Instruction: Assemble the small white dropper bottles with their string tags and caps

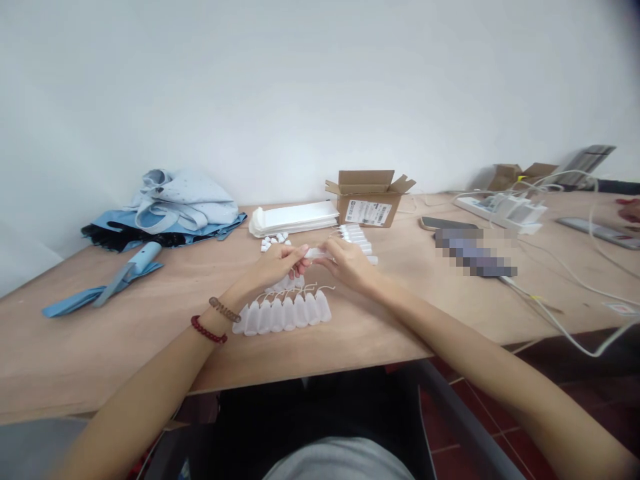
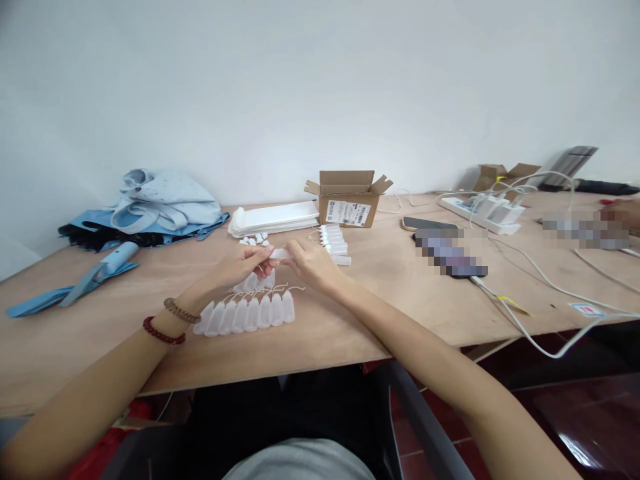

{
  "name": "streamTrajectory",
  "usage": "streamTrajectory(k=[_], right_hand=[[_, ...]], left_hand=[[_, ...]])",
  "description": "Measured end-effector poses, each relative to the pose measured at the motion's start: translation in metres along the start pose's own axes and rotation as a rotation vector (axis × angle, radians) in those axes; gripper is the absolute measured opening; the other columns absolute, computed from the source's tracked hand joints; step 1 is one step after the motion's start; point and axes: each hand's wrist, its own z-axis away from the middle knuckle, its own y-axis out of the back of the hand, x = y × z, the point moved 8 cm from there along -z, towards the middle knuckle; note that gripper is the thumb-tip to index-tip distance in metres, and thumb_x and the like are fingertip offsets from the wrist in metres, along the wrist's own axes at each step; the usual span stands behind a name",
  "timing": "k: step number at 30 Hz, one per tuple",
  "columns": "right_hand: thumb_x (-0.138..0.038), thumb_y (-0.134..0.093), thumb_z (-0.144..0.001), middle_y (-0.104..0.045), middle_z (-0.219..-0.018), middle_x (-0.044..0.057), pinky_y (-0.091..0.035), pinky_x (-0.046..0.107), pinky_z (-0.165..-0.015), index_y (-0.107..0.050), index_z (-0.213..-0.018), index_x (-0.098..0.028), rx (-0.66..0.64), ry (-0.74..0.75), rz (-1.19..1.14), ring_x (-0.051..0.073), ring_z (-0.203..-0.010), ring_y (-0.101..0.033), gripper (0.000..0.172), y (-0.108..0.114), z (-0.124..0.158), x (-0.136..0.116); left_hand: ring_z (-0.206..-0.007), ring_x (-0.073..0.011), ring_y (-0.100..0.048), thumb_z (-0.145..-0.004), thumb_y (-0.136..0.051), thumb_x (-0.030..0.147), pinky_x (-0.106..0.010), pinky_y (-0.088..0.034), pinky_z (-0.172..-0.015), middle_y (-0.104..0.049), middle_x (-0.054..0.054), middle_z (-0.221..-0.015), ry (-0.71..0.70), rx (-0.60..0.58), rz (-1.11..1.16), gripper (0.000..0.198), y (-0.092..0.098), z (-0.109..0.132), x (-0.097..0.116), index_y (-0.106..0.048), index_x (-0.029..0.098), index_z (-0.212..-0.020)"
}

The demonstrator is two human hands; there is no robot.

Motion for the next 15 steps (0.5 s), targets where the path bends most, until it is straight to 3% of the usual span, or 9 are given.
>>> streamTrajectory(k=[4, 8, 11, 15], right_hand=[[-0.028, -0.045, -0.093, -0.061, -0.078, 0.01, -0.037, 0.026, -0.061, -0.057, -0.088, -0.013, -0.012, 0.051, 0.003, 0.018, -0.068, -0.053, 0.019, 0.002, 0.0, -0.006], [-0.025, -0.044, -0.093, -0.059, -0.074, 0.007, -0.033, 0.025, -0.06, -0.06, -0.084, -0.015, -0.079, 0.043, -0.142, 0.015, -0.064, -0.05, 0.021, 0.005, -0.002, -0.008], [-0.027, -0.046, -0.091, -0.055, -0.065, 0.002, -0.031, 0.024, -0.059, -0.06, -0.074, -0.015, -0.159, -0.065, -0.336, 0.012, -0.059, -0.047, 0.025, 0.002, -0.003, -0.001], [-0.04, -0.046, -0.09, -0.039, -0.05, -0.004, -0.024, 0.024, -0.051, -0.05, -0.06, -0.016, -0.283, -0.325, -0.624, 0.009, -0.047, -0.034, 0.038, -0.012, 0.0, 0.017]], left_hand=[[-0.053, -0.0106, -0.051, -0.082, -0.054, 0.049, -0.024, -0.043, -0.053, -0.059, -0.003, -0.058, -0.033, 0.017, 0.033, 0.043, 0.001, 0.002, 0.005, -0.064, 0.011, -0.066], [-0.058, -0.0111, -0.05, -0.083, -0.054, 0.043, -0.023, -0.04, -0.057, -0.057, -0.001, -0.059, -0.155, 0.0, -0.151, 0.036, 0.001, 0.007, 0.02, -0.062, 0.013, -0.064], [-0.065, -0.013, -0.052, -0.083, -0.053, 0.037, -0.024, -0.04, -0.061, -0.061, -0.001, -0.069, -0.248, 0.032, -0.313, 0.027, 0.001, 0.011, 0.03, -0.066, 0.014, -0.076], [-0.07, -0.0147, -0.055, -0.084, -0.051, 0.03, -0.026, -0.041, -0.067, -0.065, -0.002, -0.076, -0.336, 0.069, -0.441, 0.021, -0.003, 0.014, 0.036, -0.067, 0.016, -0.085]])
